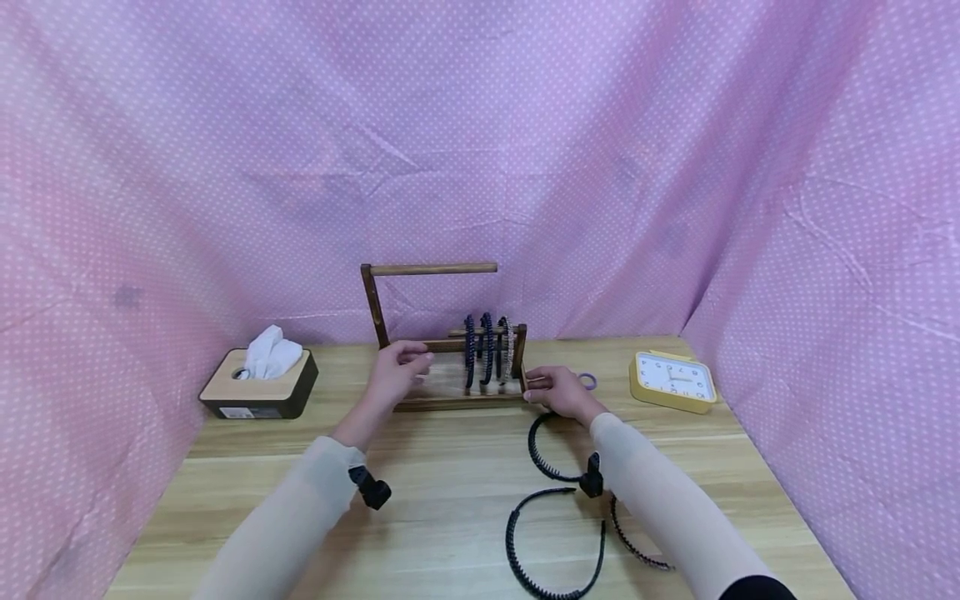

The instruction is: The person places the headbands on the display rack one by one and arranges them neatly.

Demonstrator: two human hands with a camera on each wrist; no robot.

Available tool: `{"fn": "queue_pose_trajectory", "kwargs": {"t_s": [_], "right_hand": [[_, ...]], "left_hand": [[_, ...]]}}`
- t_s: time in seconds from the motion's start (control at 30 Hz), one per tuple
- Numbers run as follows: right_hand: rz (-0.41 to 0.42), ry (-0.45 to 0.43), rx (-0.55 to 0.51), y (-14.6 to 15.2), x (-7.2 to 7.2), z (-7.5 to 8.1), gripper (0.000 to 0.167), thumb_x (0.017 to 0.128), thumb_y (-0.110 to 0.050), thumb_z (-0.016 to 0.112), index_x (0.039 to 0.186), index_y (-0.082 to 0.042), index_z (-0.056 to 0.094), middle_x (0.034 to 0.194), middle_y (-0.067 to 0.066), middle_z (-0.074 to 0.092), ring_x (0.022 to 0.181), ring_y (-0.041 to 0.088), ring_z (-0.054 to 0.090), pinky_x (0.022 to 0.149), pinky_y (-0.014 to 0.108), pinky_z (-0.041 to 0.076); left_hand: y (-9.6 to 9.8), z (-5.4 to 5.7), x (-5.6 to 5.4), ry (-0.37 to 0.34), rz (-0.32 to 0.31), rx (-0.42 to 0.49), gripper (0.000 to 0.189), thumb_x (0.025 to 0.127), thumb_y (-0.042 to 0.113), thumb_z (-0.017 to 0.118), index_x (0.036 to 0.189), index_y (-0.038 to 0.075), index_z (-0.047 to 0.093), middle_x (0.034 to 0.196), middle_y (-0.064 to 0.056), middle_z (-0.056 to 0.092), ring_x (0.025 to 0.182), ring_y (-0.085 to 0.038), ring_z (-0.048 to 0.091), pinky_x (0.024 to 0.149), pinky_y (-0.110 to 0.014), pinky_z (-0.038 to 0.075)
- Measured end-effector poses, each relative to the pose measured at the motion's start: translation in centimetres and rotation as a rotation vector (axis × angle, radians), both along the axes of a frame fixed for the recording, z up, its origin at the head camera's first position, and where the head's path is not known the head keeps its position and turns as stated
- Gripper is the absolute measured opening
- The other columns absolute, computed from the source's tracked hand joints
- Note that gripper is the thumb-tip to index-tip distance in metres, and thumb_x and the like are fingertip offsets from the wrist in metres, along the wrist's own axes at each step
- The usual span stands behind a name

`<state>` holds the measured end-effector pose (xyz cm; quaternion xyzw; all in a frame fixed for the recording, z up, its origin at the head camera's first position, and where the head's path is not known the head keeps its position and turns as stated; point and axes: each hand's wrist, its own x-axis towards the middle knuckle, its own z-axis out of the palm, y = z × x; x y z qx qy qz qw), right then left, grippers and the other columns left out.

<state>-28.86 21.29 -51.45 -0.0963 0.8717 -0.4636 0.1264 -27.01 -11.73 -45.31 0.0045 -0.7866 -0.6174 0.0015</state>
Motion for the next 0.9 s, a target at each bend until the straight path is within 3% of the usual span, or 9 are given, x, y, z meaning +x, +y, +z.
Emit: {"fn": "queue_pose_trajectory", "kwargs": {"t_s": [0.2, 0.3, 0.43, 0.57, 0.7, 0.8, 0.9], "right_hand": [[0.008, -0.005, -0.01, 0.2, 0.0, 0.4, 0.047, 0.099, -0.014, 0.07, 0.142, 0.001, 0.057, 0.134, 0.02, 0.067, 0.124, 0.035, 0.064, 0.094, 0.04, 0.06], [0.011, 0.0, -0.013, 0.2, 0.0, 0.3, 0.048, 0.098, -0.014, 0.071, 0.141, 0.002, 0.057, 0.134, 0.021, 0.067, 0.124, 0.035, 0.064, 0.095, 0.039, 0.06], [0.007, 0.001, -0.023, 0.1, -0.1, 0.1, 0.047, 0.097, -0.013, 0.073, 0.139, 0.003, 0.059, 0.131, 0.021, 0.068, 0.122, 0.034, 0.066, 0.093, 0.037, 0.06], [-0.003, -0.005, -0.029, 0.0, -0.1, 0.0, 0.047, 0.096, -0.011, 0.073, 0.138, 0.003, 0.06, 0.129, 0.021, 0.069, 0.12, 0.034, 0.066, 0.091, 0.035, 0.061], [-0.011, -0.007, -0.031, -0.1, 0.0, 0.0, 0.046, 0.096, -0.011, 0.073, 0.138, 0.002, 0.06, 0.129, 0.021, 0.07, 0.12, 0.034, 0.067, 0.091, 0.035, 0.06], [-0.008, -0.01, -0.033, -0.2, 0.0, 0.0, 0.046, 0.096, -0.011, 0.073, 0.139, 0.002, 0.059, 0.129, 0.021, 0.069, 0.121, 0.033, 0.066, 0.089, 0.034, 0.06], [-0.007, -0.016, -0.035, -0.2, 0.0, 0.0, 0.046, 0.097, -0.011, 0.072, 0.139, 0.002, 0.059, 0.13, 0.02, 0.069, 0.121, 0.033, 0.066, 0.087, 0.033, 0.06]], "left_hand": [[-5.0, -1.1, -0.6, 0.033, 0.07, -0.158, 0.039, 0.099, 0.018, 0.068, 0.13, -0.005, 0.063, 0.116, -0.021, 0.069, 0.089, -0.01, 0.063, 0.073, -0.018, 0.055], [-7.1, -1.9, -0.6, 0.031, 0.122, -0.171, 0.039, 0.099, 0.015, 0.068, 0.129, -0.009, 0.062, 0.118, -0.026, 0.068, 0.087, -0.007, 0.061, 0.07, -0.015, 0.053], [-9.0, -3.1, -0.2, -0.04, 0.154, -0.164, 0.042, 0.1, 0.015, 0.065, 0.133, -0.011, 0.059, 0.123, -0.03, 0.066, 0.091, -0.013, 0.065, 0.077, -0.022, 0.058], [-10.1, -4.7, -0.1, -0.107, 0.094, -0.155, 0.048, 0.102, 0.016, 0.063, 0.14, -0.012, 0.053, 0.128, -0.032, 0.064, 0.096, -0.017, 0.068, 0.082, -0.027, 0.06], [-10.4, -6.0, -0.2, -0.17, 0.014, -0.089, 0.054, 0.102, 0.017, 0.065, 0.145, -0.012, 0.048, 0.131, -0.031, 0.064, 0.098, -0.018, 0.069, 0.083, -0.031, 0.062], [-10.4, -6.4, -0.2, -0.205, -0.019, -0.029, 0.057, 0.101, 0.016, 0.067, 0.146, -0.011, 0.047, 0.133, -0.03, 0.063, 0.101, -0.02, 0.07, 0.088, -0.039, 0.063], [-10.4, -6.4, -0.2, -0.207, -0.046, -0.032, 0.057, 0.099, 0.013, 0.069, 0.146, -0.012, 0.047, 0.137, -0.031, 0.06, 0.101, -0.016, 0.068, 0.092, -0.043, 0.061]]}}
